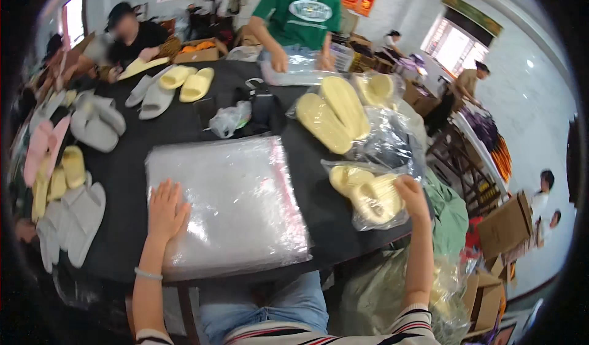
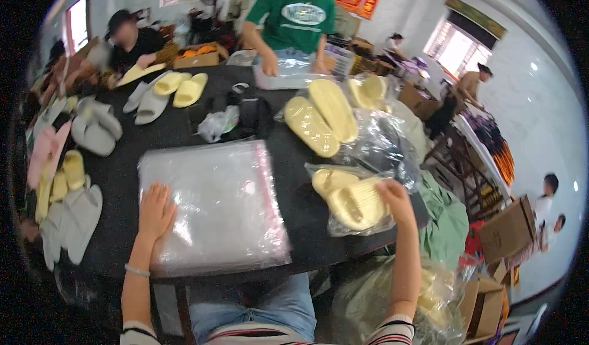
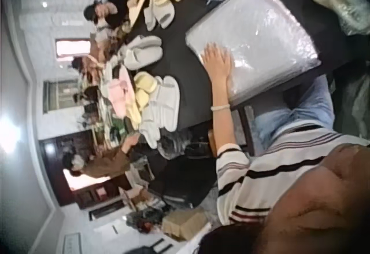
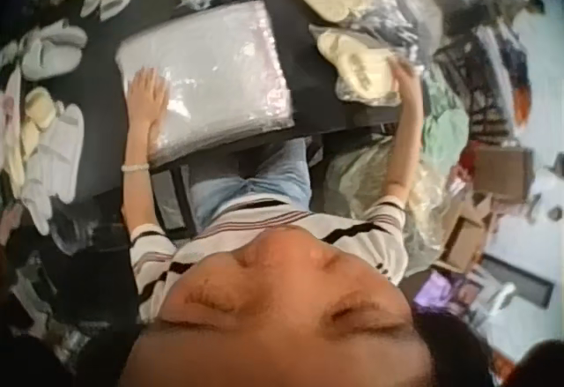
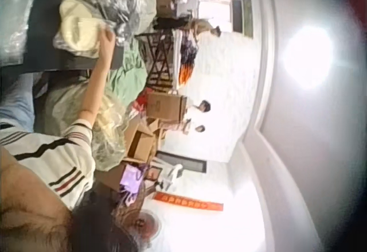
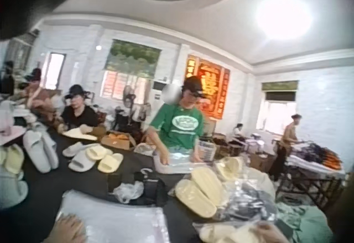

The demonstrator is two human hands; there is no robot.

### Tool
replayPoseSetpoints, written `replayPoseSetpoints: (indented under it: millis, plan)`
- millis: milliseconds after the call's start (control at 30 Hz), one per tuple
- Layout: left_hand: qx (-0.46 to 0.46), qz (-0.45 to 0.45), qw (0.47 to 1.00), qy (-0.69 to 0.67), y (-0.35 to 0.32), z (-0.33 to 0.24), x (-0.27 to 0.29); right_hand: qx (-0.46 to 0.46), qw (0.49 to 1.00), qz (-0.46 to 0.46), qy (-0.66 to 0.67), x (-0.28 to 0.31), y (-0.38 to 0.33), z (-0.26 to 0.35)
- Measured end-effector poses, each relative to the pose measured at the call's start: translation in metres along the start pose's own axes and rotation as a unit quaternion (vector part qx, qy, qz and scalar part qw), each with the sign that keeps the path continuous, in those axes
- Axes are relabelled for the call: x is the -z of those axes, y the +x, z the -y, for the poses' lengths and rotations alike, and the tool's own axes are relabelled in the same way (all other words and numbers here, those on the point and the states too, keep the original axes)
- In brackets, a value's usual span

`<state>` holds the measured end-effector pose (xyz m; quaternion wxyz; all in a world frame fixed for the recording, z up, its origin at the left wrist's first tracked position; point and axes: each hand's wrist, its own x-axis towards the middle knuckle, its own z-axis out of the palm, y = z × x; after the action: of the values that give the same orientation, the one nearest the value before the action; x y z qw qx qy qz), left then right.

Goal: The person sits at a table in a workshop and packs pairs of plastic slippers into clear plastic bags. They pick up slippers of various colors, including white, yellow, and black, place them into bags, and set the packaged pairs aside. The process is repetitive, involving picking, placing, and bagging the footwear.

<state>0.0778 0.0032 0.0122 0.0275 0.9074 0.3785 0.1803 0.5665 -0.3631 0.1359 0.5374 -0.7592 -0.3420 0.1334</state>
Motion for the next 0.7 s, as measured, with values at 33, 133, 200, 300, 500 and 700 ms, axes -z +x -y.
replayPoseSetpoints:
  millis: [33, 133, 200, 300, 500, 700]
  plan:
    - [-0.004, 0.003, 1.000, -0.002, 0.000, 0.001, 0.003, 0.009, 0.994, -0.039, 0.099, -0.008, 0.004, 0.006]
    - [-0.007, 0.010, 1.000, 0.005, 0.001, 0.002, 0.005, -0.007, 0.954, -0.040, 0.297, -0.039, 0.016, 0.050]
    - [-0.009, 0.003, 1.000, -0.004, 0.001, 0.001, 0.006, 0.029, 0.955, 0.012, 0.296, -0.073, 0.013, 0.097]
    - [-0.018, -0.052, 0.996, -0.076, -0.001, 0.016, -0.005, 0.070, 0.961, 0.075, 0.255, -0.124, 0.003, 0.127]
    - [0.152, -0.076, 0.755, -0.633, -0.002, 0.039, -0.012, 0.287, 0.898, 0.274, -0.189, -0.202, -0.036, 0.165]
    - [0.106, -0.029, 0.882, -0.458, 0.001, 0.036, -0.009, 0.246, 0.911, 0.178, -0.281, -0.213, 0.000, 0.098]
